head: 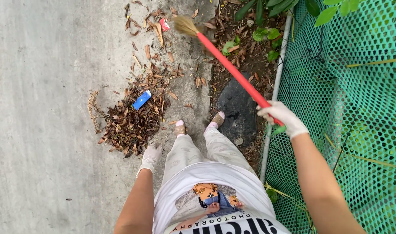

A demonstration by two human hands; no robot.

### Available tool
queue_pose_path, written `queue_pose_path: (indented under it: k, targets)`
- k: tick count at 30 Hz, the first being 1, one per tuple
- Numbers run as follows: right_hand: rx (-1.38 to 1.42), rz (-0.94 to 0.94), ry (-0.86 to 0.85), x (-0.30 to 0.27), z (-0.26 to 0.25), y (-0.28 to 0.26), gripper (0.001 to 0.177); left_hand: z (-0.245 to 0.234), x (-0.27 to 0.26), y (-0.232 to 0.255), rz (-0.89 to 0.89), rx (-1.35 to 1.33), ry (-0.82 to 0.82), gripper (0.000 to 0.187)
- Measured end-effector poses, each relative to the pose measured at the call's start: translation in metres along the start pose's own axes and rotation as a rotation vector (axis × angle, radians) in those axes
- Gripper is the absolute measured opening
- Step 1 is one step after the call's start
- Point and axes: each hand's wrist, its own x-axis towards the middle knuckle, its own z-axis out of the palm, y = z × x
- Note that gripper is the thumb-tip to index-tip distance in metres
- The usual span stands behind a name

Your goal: Gathering dry leaves into a pile on a concrete path using a broom.

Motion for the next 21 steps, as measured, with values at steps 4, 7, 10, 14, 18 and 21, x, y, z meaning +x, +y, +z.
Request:
queue_pose_path:
  k: [4, 7, 10, 14, 18, 21]
  targets:
    - [0.091, 0.003, 0.058, -0.063, 0.011, 0.033, 0.051, -0.001, 0.007, 0.018, 0.005, -0.011, 0.014, 0.05]
    - [0.146, -0.041, 0.167, -0.041, 0.023, 0.084, 0.043, -0.015, -0.021, 0.062, 0.024, -0.073, 0.029, 0.047]
    - [0.123, -0.019, 0.21, 0.017, 0.033, 0.097, 0.033, -0.02, -0.031, 0.094, 0.055, -0.099, 0.007, 0.049]
    - [0.245, 0.021, 0.115, 0.069, 0.042, 0.046, 0.026, -0.002, -0.007, 0.085, 0.111, -0.094, 0.023, 0.048]
    - [0.275, 0.066, -0.12, 0.074, 0.06, 0.031, 0.015, -0.003, -0.015, 0.08, 0.11, -0.067, 0.022, 0.049]
    - [0.303, 0.01, -0.128, 0.027, 0.04, 0.035, 0.027, -0.014, -0.024, 0.071, 0.121, -0.061, 0.01, 0.05]
